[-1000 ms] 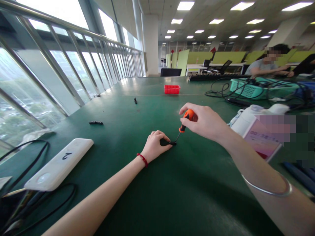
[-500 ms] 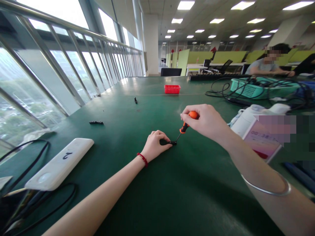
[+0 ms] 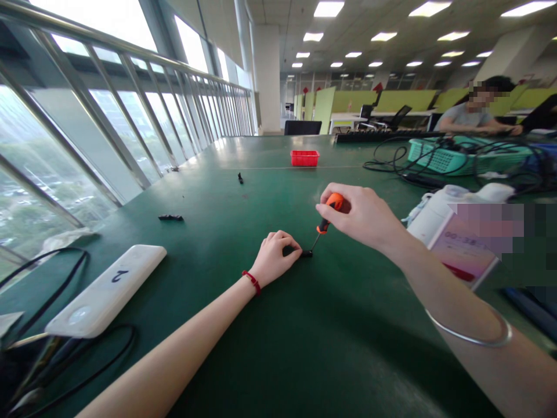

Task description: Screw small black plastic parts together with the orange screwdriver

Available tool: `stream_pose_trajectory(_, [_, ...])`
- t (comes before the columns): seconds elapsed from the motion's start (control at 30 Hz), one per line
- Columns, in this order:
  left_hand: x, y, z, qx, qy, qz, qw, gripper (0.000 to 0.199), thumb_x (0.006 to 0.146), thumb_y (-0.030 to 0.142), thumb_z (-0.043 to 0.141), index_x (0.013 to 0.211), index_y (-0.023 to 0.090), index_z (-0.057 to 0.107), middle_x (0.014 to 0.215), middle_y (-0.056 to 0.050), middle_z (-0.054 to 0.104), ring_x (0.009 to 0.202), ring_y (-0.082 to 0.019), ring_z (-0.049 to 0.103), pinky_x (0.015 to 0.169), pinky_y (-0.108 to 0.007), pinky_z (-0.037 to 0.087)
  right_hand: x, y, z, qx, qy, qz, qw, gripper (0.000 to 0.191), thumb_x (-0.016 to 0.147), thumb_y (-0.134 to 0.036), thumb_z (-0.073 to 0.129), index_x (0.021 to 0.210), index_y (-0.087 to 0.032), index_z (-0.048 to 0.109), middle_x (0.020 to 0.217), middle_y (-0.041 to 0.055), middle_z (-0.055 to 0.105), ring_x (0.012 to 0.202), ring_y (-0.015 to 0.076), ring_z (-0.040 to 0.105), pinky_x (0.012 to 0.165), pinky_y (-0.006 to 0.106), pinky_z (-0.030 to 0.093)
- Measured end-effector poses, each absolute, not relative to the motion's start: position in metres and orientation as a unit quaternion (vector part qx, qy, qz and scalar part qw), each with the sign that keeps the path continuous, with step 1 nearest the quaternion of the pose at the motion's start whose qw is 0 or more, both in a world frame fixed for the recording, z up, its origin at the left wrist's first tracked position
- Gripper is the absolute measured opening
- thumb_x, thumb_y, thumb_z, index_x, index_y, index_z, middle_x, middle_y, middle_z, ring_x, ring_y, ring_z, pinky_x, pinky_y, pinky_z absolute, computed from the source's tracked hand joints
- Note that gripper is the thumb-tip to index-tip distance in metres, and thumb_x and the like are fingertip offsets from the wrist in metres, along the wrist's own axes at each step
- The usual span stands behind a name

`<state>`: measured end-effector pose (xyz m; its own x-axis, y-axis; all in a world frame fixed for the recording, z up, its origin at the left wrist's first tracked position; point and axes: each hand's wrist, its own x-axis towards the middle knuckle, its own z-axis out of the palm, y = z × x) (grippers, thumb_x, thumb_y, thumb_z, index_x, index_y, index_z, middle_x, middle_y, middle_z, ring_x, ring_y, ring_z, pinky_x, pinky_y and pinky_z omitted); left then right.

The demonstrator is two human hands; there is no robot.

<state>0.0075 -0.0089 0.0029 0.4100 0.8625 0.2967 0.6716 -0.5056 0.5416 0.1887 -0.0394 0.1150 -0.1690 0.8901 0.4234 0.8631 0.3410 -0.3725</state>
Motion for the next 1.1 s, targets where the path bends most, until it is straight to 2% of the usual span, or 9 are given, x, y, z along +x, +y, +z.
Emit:
stream_pose_trajectory(0.1, [0.0080,-0.0104,0.0051,0.823,0.469,0.272,0.172,0.012,0.079,0.025,0.054,0.077,0.020,0.065,0.094,-0.003,0.061,0.096,-0.021,0.051,0.089,-0.039,0.039,0.1893,-0.0387,0.1146,-0.568,-0.769,0.041,0.291,0.033,0.081,-0.043,0.042,0.063,-0.020,0.058,0.052,-0.0010,0.053,0.049,0.0110,0.044,0.050,0.025,0.029])
stream_pose_trajectory(0.27, [0.0083,-0.0109,0.0063,0.820,0.476,0.264,0.177,0.011,0.078,0.022,0.054,0.077,0.021,0.065,0.094,-0.003,0.060,0.096,-0.021,0.050,0.089,-0.039,0.038,0.1891,-0.0386,0.1138,-0.572,-0.764,0.017,0.298,0.014,0.073,-0.033,0.052,0.075,-0.022,0.059,0.059,-0.0022,0.057,0.051,0.0110,0.045,0.050,0.024,0.029])
stream_pose_trajectory(0.43, [0.0079,-0.0108,0.0042,0.822,0.471,0.268,0.175,0.011,0.077,0.022,0.054,0.077,0.021,0.065,0.094,-0.002,0.059,0.097,-0.021,0.050,0.090,-0.039,0.038,0.1883,-0.0389,0.1127,-0.571,-0.766,0.021,0.295,0.031,0.079,-0.043,0.045,0.063,-0.020,0.058,0.054,-0.0011,0.054,0.051,0.0116,0.045,0.051,0.025,0.030])
stream_pose_trajectory(0.53, [0.0076,-0.0112,0.0034,0.824,0.471,0.267,0.169,0.010,0.073,0.029,0.061,0.078,0.021,0.064,0.094,-0.002,0.058,0.097,-0.022,0.049,0.089,-0.039,0.038,0.1877,-0.0390,0.1121,-0.568,-0.762,0.020,0.310,0.014,0.073,-0.034,0.052,0.075,-0.021,0.058,0.057,-0.0031,0.055,0.050,0.0104,0.045,0.050,0.024,0.029])
stream_pose_trajectory(0.73, [0.0061,-0.0098,0.0025,0.826,0.467,0.267,0.170,0.012,0.072,0.031,0.064,0.078,0.021,0.064,0.095,-0.003,0.059,0.096,-0.022,0.050,0.087,-0.038,0.038,0.1863,-0.0382,0.1115,-0.575,-0.760,0.018,0.303,0.025,0.077,-0.042,0.047,0.069,-0.021,0.057,0.056,-0.0013,0.056,0.052,0.0122,0.048,0.050,0.024,0.030])
stream_pose_trajectory(0.8, [0.0058,-0.0088,0.0018,0.825,0.466,0.268,0.172,0.012,0.071,0.031,0.065,0.078,0.021,0.064,0.094,-0.002,0.059,0.096,-0.022,0.050,0.087,-0.038,0.038,0.1864,-0.0381,0.1115,-0.582,-0.752,0.014,0.310,0.019,0.076,-0.038,0.049,0.082,-0.021,0.057,0.056,-0.0022,0.056,0.052,0.0126,0.048,0.049,0.024,0.030])
stream_pose_trajectory(0.9, [0.0055,-0.0077,0.0005,0.826,0.464,0.271,0.173,0.013,0.071,0.031,0.065,0.078,0.021,0.065,0.094,-0.002,0.059,0.095,-0.022,0.050,0.087,-0.038,0.038,0.1864,-0.0386,0.1114,-0.587,-0.748,0.010,0.310,0.036,0.068,-0.033,0.056,0.102,-0.022,0.050,0.056,-0.0053,0.056,0.047,0.0119,0.046,0.048,0.023,0.030])
stream_pose_trajectory(1.0, [0.0053,-0.0070,-0.0005,0.827,0.459,0.275,0.172,0.013,0.071,0.031,0.065,0.078,0.021,0.065,0.094,-0.002,0.059,0.096,-0.022,0.050,0.088,-0.038,0.038,0.1859,-0.0387,0.1109,-0.586,-0.753,0.004,0.298,0.021,0.071,-0.040,0.054,0.080,-0.022,0.057,0.053,-0.0034,0.055,0.048,0.0122,0.046,0.048,0.024,0.030])
stream_pose_trajectory(1.1, [0.0053,-0.0069,-0.0003,0.826,0.459,0.277,0.173,0.011,0.071,0.030,0.066,0.077,0.021,0.065,0.094,-0.003,0.060,0.096,-0.022,0.051,0.088,-0.038,0.038,0.1853,-0.0378,0.1097,-0.577,-0.756,0.010,0.309,0.024,0.075,-0.041,0.050,0.066,-0.020,0.057,0.053,-0.0014,0.054,0.051,0.0122,0.047,0.050,0.024,0.031])
